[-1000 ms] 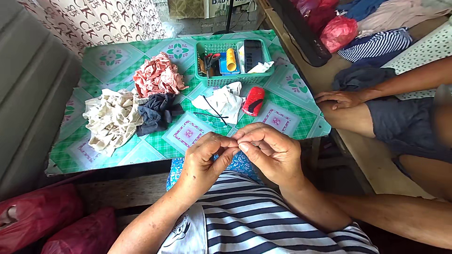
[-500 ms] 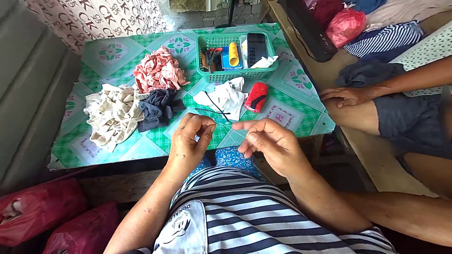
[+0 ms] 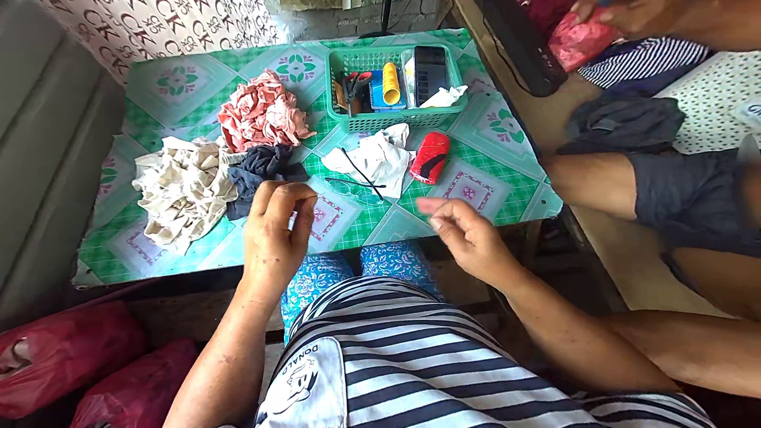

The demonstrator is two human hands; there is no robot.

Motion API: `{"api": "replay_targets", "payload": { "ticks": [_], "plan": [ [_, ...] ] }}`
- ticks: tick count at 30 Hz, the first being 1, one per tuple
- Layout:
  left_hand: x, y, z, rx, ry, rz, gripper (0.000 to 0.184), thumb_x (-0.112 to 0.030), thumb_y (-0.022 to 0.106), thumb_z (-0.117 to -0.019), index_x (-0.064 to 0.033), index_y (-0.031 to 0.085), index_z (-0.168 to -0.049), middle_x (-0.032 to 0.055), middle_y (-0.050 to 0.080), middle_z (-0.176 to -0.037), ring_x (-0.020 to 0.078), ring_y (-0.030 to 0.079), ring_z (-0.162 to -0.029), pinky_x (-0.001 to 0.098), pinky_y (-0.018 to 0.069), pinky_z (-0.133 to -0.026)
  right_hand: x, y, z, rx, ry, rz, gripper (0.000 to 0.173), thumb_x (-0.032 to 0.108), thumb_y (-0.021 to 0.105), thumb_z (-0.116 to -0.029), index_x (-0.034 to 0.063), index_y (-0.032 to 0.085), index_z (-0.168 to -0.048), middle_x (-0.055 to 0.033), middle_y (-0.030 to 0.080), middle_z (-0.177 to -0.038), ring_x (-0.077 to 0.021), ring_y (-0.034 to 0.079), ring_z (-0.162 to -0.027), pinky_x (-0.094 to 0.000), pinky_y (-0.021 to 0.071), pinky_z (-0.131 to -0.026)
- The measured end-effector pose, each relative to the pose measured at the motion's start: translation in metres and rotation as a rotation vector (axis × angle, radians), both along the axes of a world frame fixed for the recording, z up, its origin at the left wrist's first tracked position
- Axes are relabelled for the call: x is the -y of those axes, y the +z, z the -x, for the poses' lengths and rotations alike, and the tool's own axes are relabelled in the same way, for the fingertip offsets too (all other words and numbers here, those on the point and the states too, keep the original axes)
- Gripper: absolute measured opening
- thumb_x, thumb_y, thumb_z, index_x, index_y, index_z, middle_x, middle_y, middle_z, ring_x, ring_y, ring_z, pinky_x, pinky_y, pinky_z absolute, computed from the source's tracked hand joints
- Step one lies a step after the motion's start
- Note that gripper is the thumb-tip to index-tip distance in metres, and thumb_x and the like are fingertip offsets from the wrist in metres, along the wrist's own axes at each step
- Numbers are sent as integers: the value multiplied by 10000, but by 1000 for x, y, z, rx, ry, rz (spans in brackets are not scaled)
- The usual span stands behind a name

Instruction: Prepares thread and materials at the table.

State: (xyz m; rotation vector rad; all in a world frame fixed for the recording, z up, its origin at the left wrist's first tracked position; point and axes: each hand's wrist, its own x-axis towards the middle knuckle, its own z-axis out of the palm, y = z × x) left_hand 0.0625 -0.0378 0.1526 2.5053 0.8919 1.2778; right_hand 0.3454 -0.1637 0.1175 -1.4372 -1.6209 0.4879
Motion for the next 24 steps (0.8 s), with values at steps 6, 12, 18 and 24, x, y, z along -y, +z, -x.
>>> {"api": "replay_targets", "payload": {
  "ticks": [6,12,18,24],
  "plan": [
    [-14,-26,34,-90,176,91,202,-115,562,-1023,37,670,-1099,203,619,-1017,234,611,-852,342,522,-740,-13,-4,-41,258,-281,-220,166,40,475,-1025,-97,567,-1037,-293,577,-1383,-300,614,-1275,-393,520,-1035],
    [-32,-55,59,-177,293,224,249,-143,532,-1035,52,658,-1124,261,631,-1072,353,641,-898,483,536,-750,-24,-17,-64,412,-384,-246,142,30,489,-1022,-82,572,-998,-305,565,-1404,-380,609,-1281,-446,533,-1015],
    [-48,-71,74,-228,382,276,226,-91,520,-1035,74,654,-1111,304,627,-1106,420,639,-942,553,519,-795,-26,-21,-78,425,-485,-274,132,23,489,-1019,-81,568,-1001,-304,565,-1411,-379,611,-1283,-445,534,-1010],
    [-62,-84,90,-350,429,377,249,-107,539,-1041,100,659,-1109,347,625,-1096,523,620,-1029,677,463,-888,-29,-16,-82,411,-512,-300,152,29,493,-1026,-92,580,-999,-309,565,-1406,-377,606,-1289,-430,519,-1039]
  ]
}}
